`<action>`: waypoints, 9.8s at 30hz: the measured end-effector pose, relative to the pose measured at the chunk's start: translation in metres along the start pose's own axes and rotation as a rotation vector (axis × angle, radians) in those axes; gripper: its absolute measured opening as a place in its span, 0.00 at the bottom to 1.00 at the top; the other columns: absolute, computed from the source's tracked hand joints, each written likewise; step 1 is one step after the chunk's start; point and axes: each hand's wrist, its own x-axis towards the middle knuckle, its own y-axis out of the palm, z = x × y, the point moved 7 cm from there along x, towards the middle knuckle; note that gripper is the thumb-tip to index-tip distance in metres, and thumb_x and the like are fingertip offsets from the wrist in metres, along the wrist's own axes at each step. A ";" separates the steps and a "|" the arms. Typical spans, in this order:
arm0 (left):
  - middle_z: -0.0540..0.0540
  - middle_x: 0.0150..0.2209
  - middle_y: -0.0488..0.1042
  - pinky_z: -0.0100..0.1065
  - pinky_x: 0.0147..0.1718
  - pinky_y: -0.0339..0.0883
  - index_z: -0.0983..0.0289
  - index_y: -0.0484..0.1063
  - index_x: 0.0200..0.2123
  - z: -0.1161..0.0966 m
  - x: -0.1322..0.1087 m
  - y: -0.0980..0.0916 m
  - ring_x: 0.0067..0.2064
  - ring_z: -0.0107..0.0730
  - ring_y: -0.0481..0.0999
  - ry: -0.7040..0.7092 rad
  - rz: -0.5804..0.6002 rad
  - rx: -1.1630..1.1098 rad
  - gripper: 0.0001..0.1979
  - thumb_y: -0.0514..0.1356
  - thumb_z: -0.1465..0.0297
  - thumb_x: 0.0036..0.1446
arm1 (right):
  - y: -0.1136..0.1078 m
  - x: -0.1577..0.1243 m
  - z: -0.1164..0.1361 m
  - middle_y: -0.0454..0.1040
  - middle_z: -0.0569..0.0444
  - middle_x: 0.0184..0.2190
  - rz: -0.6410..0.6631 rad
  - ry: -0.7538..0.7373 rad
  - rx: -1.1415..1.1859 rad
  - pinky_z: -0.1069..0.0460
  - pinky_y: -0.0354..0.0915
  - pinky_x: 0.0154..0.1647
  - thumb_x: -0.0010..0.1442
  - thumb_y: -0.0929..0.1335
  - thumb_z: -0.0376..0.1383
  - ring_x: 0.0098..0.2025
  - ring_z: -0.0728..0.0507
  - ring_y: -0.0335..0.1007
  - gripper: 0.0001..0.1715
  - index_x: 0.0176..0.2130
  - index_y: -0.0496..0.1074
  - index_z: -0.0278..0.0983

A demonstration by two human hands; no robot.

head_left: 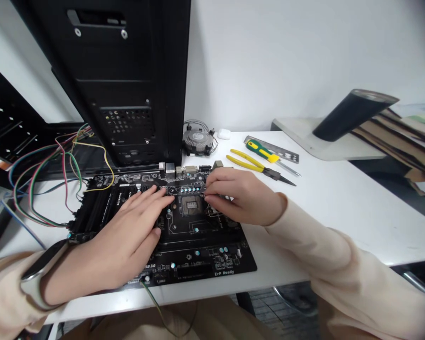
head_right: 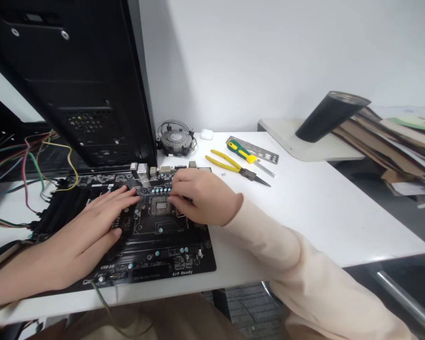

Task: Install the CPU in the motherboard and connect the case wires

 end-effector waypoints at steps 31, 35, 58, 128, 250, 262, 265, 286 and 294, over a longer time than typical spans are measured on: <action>0.59 0.64 0.58 0.58 0.61 0.54 0.62 0.54 0.61 -0.007 -0.005 -0.002 0.67 0.45 0.53 0.095 -0.001 0.018 0.27 0.45 0.78 0.58 | 0.002 0.000 -0.003 0.74 0.47 0.34 0.050 0.013 0.001 0.51 0.68 0.35 0.63 0.63 0.32 0.35 0.46 0.70 0.10 0.34 0.73 0.33; 0.62 0.63 0.60 0.59 0.61 0.55 0.65 0.57 0.60 -0.008 -0.005 -0.003 0.66 0.46 0.56 0.109 -0.029 0.013 0.24 0.44 0.77 0.61 | -0.003 0.000 -0.002 0.74 0.47 0.32 0.013 -0.011 0.059 0.52 0.69 0.34 0.61 0.65 0.32 0.34 0.47 0.70 0.07 0.34 0.72 0.32; 0.69 0.61 0.63 0.62 0.55 0.62 0.67 0.52 0.61 -0.008 -0.002 -0.001 0.63 0.53 0.62 0.116 -0.078 0.140 0.24 0.47 0.73 0.62 | -0.006 -0.028 -0.017 0.43 0.40 0.68 0.433 0.243 -0.024 0.32 0.46 0.65 0.51 0.72 0.41 0.70 0.30 0.37 0.40 0.60 0.62 0.38; 0.76 0.63 0.55 0.62 0.53 0.65 0.65 0.31 0.66 -0.007 0.000 0.000 0.64 0.63 0.59 0.023 -0.085 0.168 0.35 0.48 0.65 0.63 | 0.005 -0.029 -0.007 0.33 0.36 0.70 0.600 0.380 0.043 0.29 0.48 0.64 0.49 0.74 0.45 0.70 0.25 0.31 0.53 0.66 0.52 0.37; 0.51 0.20 0.65 0.43 0.35 0.54 0.61 0.64 0.18 -0.022 -0.040 -0.006 0.26 0.34 0.59 0.266 -0.228 0.051 0.05 0.54 0.69 0.42 | 0.073 0.025 0.109 0.63 0.54 0.20 0.024 -0.017 0.030 0.48 0.52 0.29 0.58 0.59 0.30 0.25 0.47 0.54 0.17 0.20 0.64 0.36; 0.51 0.21 0.65 0.41 0.31 0.51 0.63 0.63 0.19 -0.024 -0.041 -0.009 0.27 0.33 0.61 0.300 -0.250 -0.075 0.07 0.53 0.72 0.47 | -0.067 0.005 0.012 0.76 0.55 0.26 -0.491 0.400 -0.121 0.46 0.67 0.31 0.53 0.66 0.30 0.30 0.43 0.72 0.10 0.27 0.75 0.42; 0.51 0.21 0.65 0.41 0.31 0.51 0.63 0.62 0.19 -0.024 -0.041 -0.010 0.26 0.32 0.60 0.303 -0.263 -0.081 0.07 0.53 0.73 0.48 | -0.084 -0.027 -0.044 0.76 0.51 0.26 -0.488 0.681 -0.144 0.44 0.67 0.32 0.49 0.67 0.35 0.30 0.41 0.72 0.06 0.26 0.76 0.39; 0.51 0.21 0.63 0.40 0.33 0.50 0.64 0.62 0.18 -0.025 -0.038 -0.010 0.27 0.32 0.59 0.312 -0.192 -0.078 0.07 0.53 0.75 0.46 | -0.058 -0.065 -0.098 0.74 0.53 0.22 0.045 0.794 -0.418 0.48 0.63 0.28 0.50 0.68 0.34 0.24 0.44 0.68 0.04 0.29 0.74 0.37; 0.52 0.20 0.64 0.41 0.33 0.53 0.64 0.66 0.19 -0.025 -0.036 -0.012 0.27 0.33 0.60 0.330 -0.168 -0.082 0.06 0.52 0.73 0.44 | 0.012 0.027 0.079 0.73 0.53 0.27 0.137 -0.024 -0.087 0.52 0.60 0.29 0.60 0.64 0.29 0.30 0.47 0.66 0.08 0.31 0.72 0.35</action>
